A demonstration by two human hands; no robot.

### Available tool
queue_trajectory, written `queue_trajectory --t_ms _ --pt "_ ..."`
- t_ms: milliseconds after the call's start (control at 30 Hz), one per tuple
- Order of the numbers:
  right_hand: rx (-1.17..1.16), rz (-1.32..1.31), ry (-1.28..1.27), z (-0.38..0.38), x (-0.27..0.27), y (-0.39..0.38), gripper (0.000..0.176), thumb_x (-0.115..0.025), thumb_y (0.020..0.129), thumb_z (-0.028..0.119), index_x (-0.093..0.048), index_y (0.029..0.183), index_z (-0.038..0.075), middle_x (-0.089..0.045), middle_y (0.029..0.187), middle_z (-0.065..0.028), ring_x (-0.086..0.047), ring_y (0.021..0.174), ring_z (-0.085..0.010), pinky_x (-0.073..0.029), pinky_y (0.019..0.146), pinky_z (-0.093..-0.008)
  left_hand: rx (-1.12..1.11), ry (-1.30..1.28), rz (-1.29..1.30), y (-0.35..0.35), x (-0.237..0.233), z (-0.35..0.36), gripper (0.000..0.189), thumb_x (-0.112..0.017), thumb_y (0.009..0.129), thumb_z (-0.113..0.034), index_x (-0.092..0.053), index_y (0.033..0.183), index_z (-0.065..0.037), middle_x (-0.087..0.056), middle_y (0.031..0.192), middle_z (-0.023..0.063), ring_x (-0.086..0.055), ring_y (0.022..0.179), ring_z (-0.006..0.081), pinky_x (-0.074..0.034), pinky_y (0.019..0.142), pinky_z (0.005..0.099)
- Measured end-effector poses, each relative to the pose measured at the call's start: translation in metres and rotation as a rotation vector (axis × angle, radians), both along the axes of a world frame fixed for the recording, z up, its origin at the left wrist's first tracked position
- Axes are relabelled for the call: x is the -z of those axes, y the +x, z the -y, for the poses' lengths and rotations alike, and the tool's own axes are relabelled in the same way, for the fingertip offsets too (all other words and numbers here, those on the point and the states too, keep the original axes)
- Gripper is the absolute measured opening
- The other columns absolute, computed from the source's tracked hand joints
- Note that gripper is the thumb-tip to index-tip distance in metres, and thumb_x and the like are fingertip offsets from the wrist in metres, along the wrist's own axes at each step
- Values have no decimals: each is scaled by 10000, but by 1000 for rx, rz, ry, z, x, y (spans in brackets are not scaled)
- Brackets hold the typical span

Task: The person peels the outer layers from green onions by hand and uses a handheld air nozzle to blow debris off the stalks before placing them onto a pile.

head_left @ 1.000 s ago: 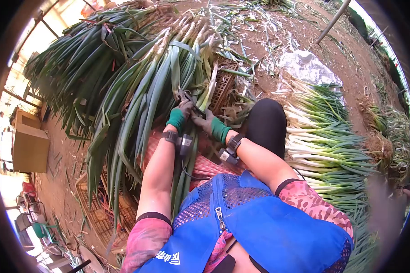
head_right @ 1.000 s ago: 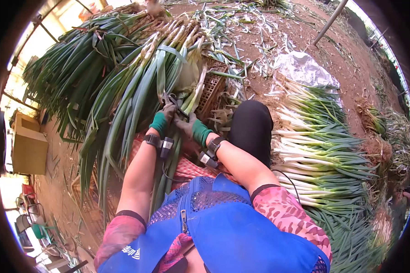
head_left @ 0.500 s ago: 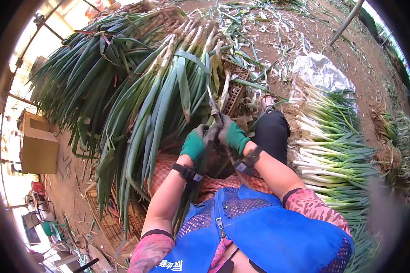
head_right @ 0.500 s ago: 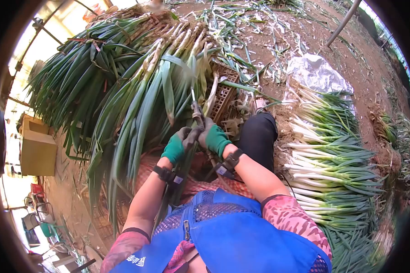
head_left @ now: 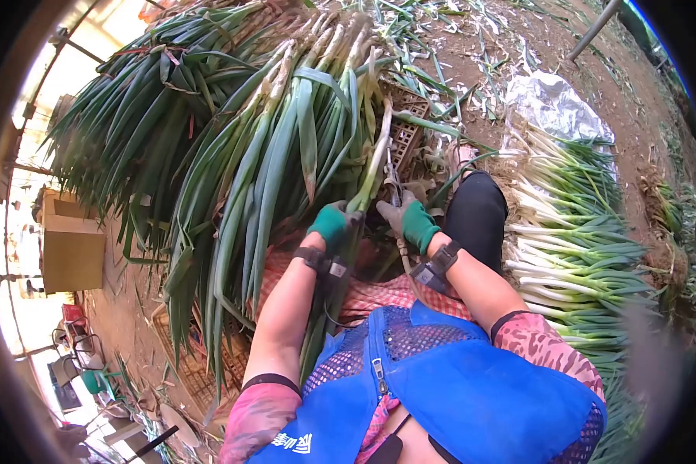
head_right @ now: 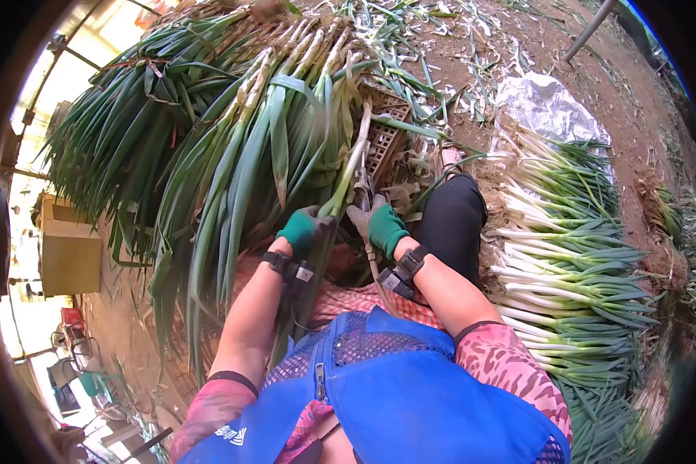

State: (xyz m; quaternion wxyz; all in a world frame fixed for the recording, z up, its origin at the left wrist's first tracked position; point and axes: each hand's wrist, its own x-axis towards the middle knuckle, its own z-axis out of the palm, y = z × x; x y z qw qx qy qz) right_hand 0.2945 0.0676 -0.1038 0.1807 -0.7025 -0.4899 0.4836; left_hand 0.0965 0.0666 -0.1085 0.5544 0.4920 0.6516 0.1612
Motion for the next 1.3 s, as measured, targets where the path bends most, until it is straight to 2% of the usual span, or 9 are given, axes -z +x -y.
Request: queue_trajectory --t_ms 33,233,567,667,833,1033,1067,1133,1300 --pt "-34 26 32 9 3 2 708 -719 784 454 -527 1191 -91 -659 1028 -314 -653 1002 -440 -517 840 -465 -46 -25 107 -3 -6 3 379 -690 862 -280 -659 1103 10 -689 900 83 -637 780 150 -520 712 321" --pt "-329 76 116 68 -15 13 589 -673 820 413 -524 1153 -49 -661 922 -309 -659 909 -471 -514 792 -507 -37 -66 87 -8 -15 18 347 -673 885 -288 -658 1084 -4 -681 894 77 -636 759 156 -521 695 323" --pt "-276 206 33 -25 23 5 658 -665 804 430 -536 1154 -113 -669 1005 -311 -661 987 -438 -525 864 -458 -103 -150 245 -8 -20 57 368 -681 872 -286 -648 1071 22 -683 874 88 -642 739 162 -526 675 325" --pt "-249 220 72 -29 28 7 621 -642 811 459 -600 1075 -102 -668 937 -321 -663 943 -455 -531 803 -474 -96 -177 246 -10 -25 66 364 -679 877 -299 -643 1074 5 -677 870 73 -634 731 152 -523 669 314" --pt "-263 237 43 -10 20 11 681 -655 813 476 -542 1174 -90 -651 1026 -322 -647 1002 -437 -508 874 -454 -89 -178 238 -12 -25 74 365 -684 885 -319 -631 1085 -18 -669 867 50 -625 719 136 -521 662 295" --pt "-306 173 149 -43 0 7 680 -666 807 481 -559 1153 -94 -660 1005 -322 -658 980 -441 -519 837 -474 -93 -164 232 -15 -11 75 349 -676 895 -305 -629 1083 -14 -675 852 56 -629 692 143 -526 651 305" --pt "-330 165 35 -56 4 6 692 -677 798 484 -562 1148 -101 -663 995 -323 -661 973 -444 -525 826 -475 -103 -161 233 -17 -9 75 348 -676 897 -303 -629 1084 -13 -676 848 58 -630 686 144 -526 647 307" --pt "-290 151 47 -63 6 8 593 -648 807 444 -616 1138 -46 -668 1023 -314 -650 1022 -440 -529 859 -470 -92 -153 233 -18 -8 76 354 -678 896 -308 -629 1085 -13 -678 842 61 -631 680 145 -526 638 308" --pt "-309 240 72 -57 9 6 669 -647 809 487 -582 1219 -38 -634 1137 -325 -624 1108 -419 -508 932 -459 -90 -169 222 -14 -13 76 354 -678 893 -310 -636 1075 -9 -679 839 64 -634 686 147 -526 638 311"
